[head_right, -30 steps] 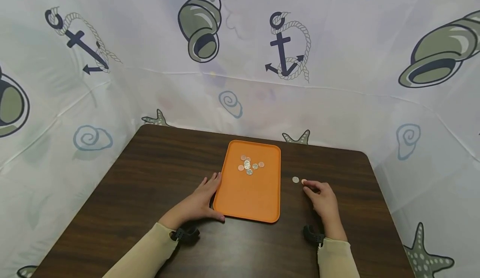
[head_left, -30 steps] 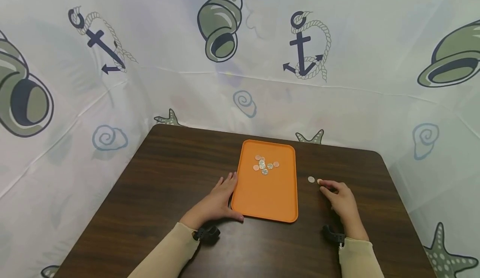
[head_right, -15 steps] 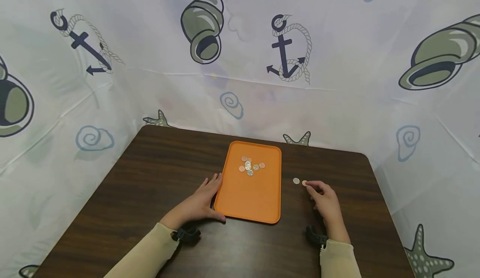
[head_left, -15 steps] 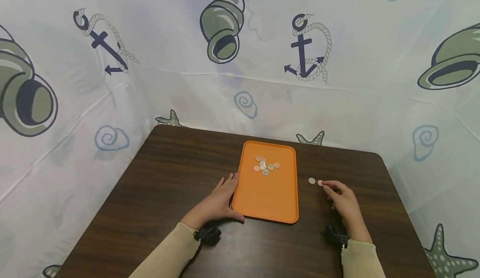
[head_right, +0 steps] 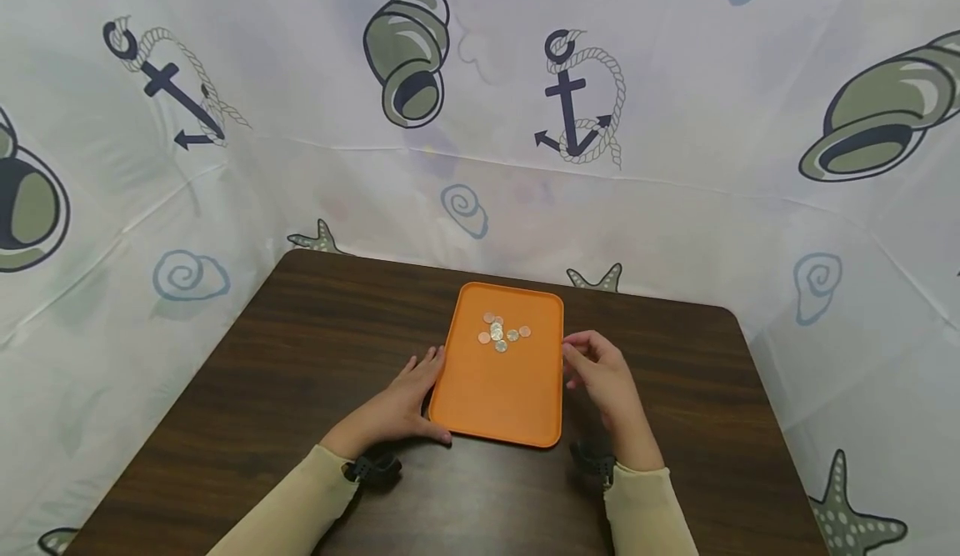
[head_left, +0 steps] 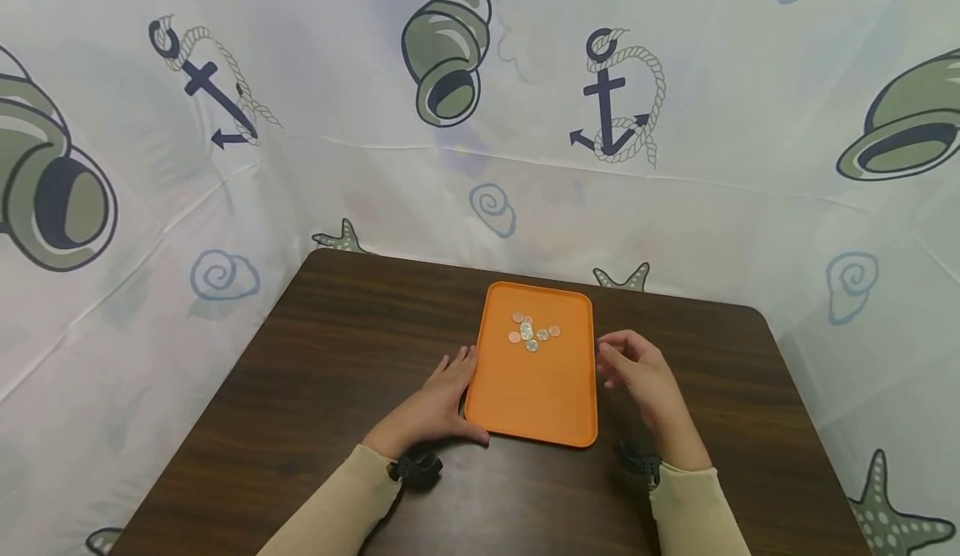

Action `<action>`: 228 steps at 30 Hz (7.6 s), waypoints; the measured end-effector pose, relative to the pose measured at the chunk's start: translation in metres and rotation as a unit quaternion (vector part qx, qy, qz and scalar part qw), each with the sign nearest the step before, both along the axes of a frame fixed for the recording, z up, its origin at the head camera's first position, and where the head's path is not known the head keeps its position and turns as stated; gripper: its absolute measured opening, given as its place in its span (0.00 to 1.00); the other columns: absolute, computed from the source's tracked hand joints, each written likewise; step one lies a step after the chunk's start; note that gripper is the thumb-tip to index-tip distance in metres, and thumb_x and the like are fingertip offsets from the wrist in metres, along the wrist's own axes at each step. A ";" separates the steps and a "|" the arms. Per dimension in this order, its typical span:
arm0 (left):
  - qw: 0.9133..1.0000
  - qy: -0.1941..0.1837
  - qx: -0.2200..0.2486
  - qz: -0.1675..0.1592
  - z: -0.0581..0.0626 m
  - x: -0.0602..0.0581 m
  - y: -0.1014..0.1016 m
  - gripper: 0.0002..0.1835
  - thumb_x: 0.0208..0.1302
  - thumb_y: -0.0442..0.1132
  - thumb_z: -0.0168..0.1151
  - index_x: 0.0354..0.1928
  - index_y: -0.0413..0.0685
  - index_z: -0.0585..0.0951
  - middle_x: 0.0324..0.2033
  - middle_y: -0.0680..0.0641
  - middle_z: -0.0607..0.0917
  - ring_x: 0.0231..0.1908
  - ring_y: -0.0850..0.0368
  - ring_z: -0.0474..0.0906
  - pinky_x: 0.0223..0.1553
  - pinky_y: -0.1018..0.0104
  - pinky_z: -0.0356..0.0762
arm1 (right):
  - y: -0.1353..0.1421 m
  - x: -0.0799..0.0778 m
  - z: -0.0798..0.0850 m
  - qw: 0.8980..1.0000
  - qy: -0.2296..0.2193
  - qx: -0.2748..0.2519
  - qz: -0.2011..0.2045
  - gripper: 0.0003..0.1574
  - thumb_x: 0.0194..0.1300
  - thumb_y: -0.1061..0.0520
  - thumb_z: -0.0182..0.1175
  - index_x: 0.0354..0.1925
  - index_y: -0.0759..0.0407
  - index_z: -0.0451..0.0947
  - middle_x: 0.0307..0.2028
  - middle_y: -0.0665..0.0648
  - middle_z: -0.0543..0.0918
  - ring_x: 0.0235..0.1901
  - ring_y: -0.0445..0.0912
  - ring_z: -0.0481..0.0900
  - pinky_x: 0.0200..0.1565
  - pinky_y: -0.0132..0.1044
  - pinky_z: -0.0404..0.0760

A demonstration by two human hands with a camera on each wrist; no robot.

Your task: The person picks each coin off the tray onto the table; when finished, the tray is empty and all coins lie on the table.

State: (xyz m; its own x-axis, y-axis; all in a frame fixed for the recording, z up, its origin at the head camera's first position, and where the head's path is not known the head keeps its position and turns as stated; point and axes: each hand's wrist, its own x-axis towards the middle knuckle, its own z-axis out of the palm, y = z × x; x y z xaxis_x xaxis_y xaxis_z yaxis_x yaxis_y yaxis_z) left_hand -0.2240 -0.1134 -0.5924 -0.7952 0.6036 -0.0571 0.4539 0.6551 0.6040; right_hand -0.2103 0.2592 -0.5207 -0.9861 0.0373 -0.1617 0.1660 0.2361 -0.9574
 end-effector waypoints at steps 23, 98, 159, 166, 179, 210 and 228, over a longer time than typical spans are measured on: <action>1.000 0.002 0.003 0.001 0.002 0.000 -0.002 0.80 0.49 0.69 0.85 0.89 0.39 0.43 0.89 0.38 0.44 0.89 0.44 0.39 0.88 0.38 0.36 | -0.071 -0.057 -0.052 0.993 -0.036 0.115 0.000 0.22 0.75 0.59 0.66 0.64 0.58 0.78 0.32 0.58 0.79 0.17 0.47 0.80 0.26 0.37 0.86; 1.000 0.011 -0.012 0.004 -0.002 0.001 0.001 0.81 0.49 0.74 0.81 0.89 0.43 0.41 0.89 0.43 0.43 0.89 0.49 0.37 0.89 0.43 0.33 | 0.098 0.013 -0.079 0.953 0.053 0.184 -0.233 0.15 0.75 0.49 0.72 0.50 0.57 0.89 0.28 0.42 0.84 0.23 0.39 0.80 0.22 0.33 0.79; 1.000 0.016 -0.005 0.000 -0.005 0.001 -0.003 0.81 0.49 0.74 0.82 0.89 0.41 0.42 0.89 0.42 0.44 0.89 0.48 0.38 0.89 0.41 0.34 | -0.055 -0.045 -0.030 0.999 0.022 -0.041 -0.012 0.24 0.82 0.58 0.62 0.69 0.61 0.73 0.47 0.66 0.83 0.39 0.54 0.89 0.42 0.43 0.95; 1.000 0.015 -0.005 0.006 -0.005 0.003 -0.006 0.81 0.49 0.74 0.82 0.89 0.41 0.42 0.89 0.42 0.44 0.89 0.47 0.38 0.89 0.40 0.34 | -0.076 -0.076 -0.060 0.997 -0.072 -0.029 0.004 0.25 0.80 0.58 0.63 0.70 0.58 0.74 0.37 0.59 0.80 0.26 0.47 0.82 0.32 0.35 0.90; 1.000 0.018 -0.006 -0.001 -0.002 -0.001 -0.003 0.80 0.51 0.73 0.82 0.89 0.41 0.42 0.89 0.42 0.43 0.89 0.47 0.38 0.89 0.40 0.34 | -0.083 -0.077 -0.069 0.995 -0.021 0.096 -0.010 0.16 0.75 0.57 0.68 0.58 0.52 0.84 0.24 0.55 0.77 0.16 0.47 0.76 0.23 0.37 0.85; 1.000 0.011 -0.006 0.004 0.000 0.001 -0.005 0.80 0.49 0.75 0.81 0.89 0.41 0.43 0.89 0.42 0.44 0.89 0.48 0.38 0.89 0.40 0.33 | -0.017 -0.007 -0.019 0.997 0.058 -0.020 -0.038 0.24 0.77 0.52 0.70 0.64 0.59 0.78 0.45 0.59 0.93 0.22 0.47 0.80 0.22 0.34 0.79; 1.000 0.019 -0.002 -0.001 -0.004 0.001 -0.001 0.81 0.50 0.74 0.81 0.89 0.41 0.42 0.89 0.40 0.44 0.89 0.46 0.39 0.89 0.39 0.34 | 0.107 0.031 -0.078 0.948 0.087 0.040 -0.305 0.17 0.73 0.53 0.73 0.55 0.58 0.82 0.30 0.41 0.88 0.15 0.42 0.80 0.16 0.34 0.81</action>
State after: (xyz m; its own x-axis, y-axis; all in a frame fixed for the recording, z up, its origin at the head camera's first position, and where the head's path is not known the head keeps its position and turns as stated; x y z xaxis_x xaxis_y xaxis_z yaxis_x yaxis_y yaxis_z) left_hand -0.2232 -0.1147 -0.5967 -0.7956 0.6051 -0.0301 0.4773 0.6566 0.5840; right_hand -0.1788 0.3662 -0.5988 -0.7886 0.6142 0.0288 0.1363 0.2203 -0.9659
